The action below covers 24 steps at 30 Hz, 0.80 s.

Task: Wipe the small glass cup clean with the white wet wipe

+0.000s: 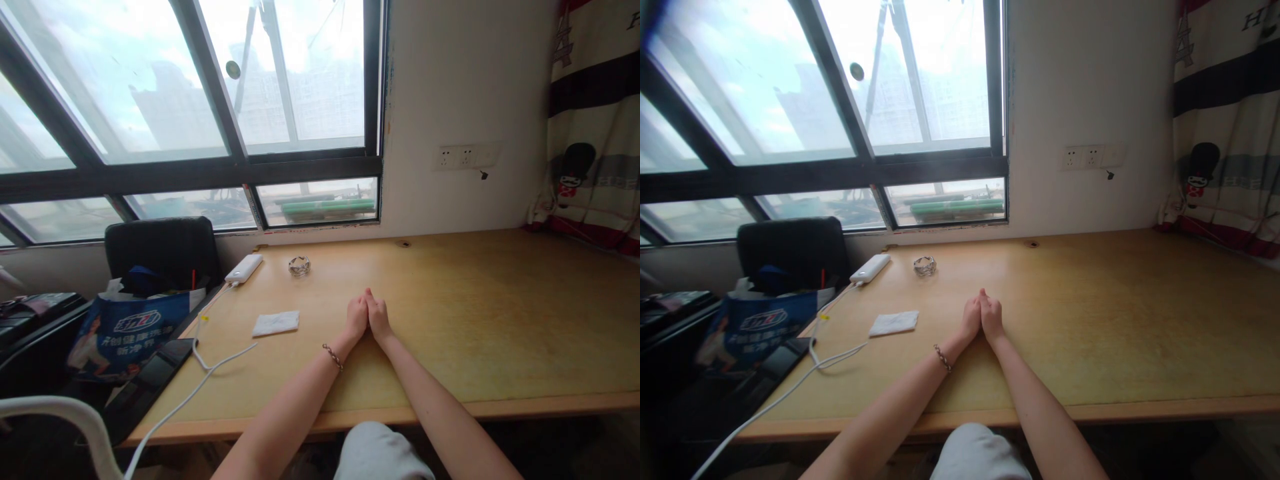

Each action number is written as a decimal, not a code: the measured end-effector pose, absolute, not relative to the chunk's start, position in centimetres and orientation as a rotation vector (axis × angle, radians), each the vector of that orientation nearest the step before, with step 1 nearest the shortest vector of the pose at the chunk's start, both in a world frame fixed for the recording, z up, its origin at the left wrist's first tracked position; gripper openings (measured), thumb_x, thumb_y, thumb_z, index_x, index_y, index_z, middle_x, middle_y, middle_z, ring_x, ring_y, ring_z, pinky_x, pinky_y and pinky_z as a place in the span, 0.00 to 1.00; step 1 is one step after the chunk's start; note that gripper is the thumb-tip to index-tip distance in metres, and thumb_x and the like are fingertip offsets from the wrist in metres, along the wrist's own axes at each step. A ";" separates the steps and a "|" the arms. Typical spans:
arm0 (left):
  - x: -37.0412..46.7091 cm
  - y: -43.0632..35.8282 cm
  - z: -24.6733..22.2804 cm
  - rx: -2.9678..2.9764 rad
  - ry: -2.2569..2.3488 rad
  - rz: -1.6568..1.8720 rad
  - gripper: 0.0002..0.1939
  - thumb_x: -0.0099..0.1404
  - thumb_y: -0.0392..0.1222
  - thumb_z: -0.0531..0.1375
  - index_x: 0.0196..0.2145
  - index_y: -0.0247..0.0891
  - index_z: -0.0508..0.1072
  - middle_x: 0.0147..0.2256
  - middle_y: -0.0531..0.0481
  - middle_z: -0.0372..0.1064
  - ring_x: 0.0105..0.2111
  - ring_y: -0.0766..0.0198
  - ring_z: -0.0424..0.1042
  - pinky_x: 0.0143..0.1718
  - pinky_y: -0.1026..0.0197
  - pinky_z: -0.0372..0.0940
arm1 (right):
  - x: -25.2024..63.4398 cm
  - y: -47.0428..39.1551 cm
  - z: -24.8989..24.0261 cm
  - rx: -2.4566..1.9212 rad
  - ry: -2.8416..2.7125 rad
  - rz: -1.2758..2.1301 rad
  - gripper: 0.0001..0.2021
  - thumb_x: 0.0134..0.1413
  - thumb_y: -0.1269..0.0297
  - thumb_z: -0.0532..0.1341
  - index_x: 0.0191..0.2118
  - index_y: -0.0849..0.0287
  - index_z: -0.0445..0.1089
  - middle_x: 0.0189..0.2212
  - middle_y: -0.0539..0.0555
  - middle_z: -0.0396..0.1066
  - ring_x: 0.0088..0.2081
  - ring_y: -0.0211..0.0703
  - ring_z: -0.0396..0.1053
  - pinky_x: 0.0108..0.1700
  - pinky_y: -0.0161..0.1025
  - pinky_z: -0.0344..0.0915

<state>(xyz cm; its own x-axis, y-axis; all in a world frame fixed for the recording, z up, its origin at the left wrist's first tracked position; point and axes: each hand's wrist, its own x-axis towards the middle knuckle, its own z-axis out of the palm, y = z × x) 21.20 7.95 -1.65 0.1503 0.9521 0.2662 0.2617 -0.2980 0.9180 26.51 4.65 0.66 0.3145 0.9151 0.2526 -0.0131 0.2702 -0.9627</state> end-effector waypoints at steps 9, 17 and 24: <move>21.1 7.5 -1.1 1.714 1.170 1.199 0.22 0.60 0.47 0.44 0.16 0.33 0.64 0.18 0.48 0.62 0.20 0.68 0.59 0.22 0.66 0.54 | 26.6 4.7 0.5 -1.112 -1.069 0.818 0.23 0.48 0.46 0.48 0.14 0.59 0.53 0.14 0.48 0.53 0.19 0.32 0.50 0.18 0.31 0.48; 21.2 7.6 -1.2 1.727 1.160 1.198 0.23 0.61 0.47 0.42 0.17 0.33 0.64 0.17 0.49 0.61 0.19 0.68 0.58 0.21 0.66 0.53 | 26.6 4.7 0.6 -1.102 -1.076 0.824 0.22 0.48 0.47 0.49 0.15 0.59 0.52 0.14 0.48 0.52 0.19 0.32 0.50 0.18 0.31 0.48; 21.3 8.1 -1.8 1.729 1.185 1.180 0.23 0.61 0.47 0.41 0.16 0.33 0.63 0.17 0.50 0.59 0.19 0.69 0.57 0.22 0.67 0.53 | 26.6 4.6 0.7 -1.106 -1.081 0.819 0.24 0.47 0.44 0.47 0.14 0.59 0.53 0.14 0.48 0.53 0.19 0.32 0.51 0.18 0.31 0.49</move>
<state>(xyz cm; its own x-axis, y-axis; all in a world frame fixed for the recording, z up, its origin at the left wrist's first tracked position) 21.31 8.11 -1.76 0.1590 0.9458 0.2831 0.2873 -0.3187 0.9033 26.58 4.64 0.66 0.2923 0.9205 0.2594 -0.0006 0.2715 -0.9625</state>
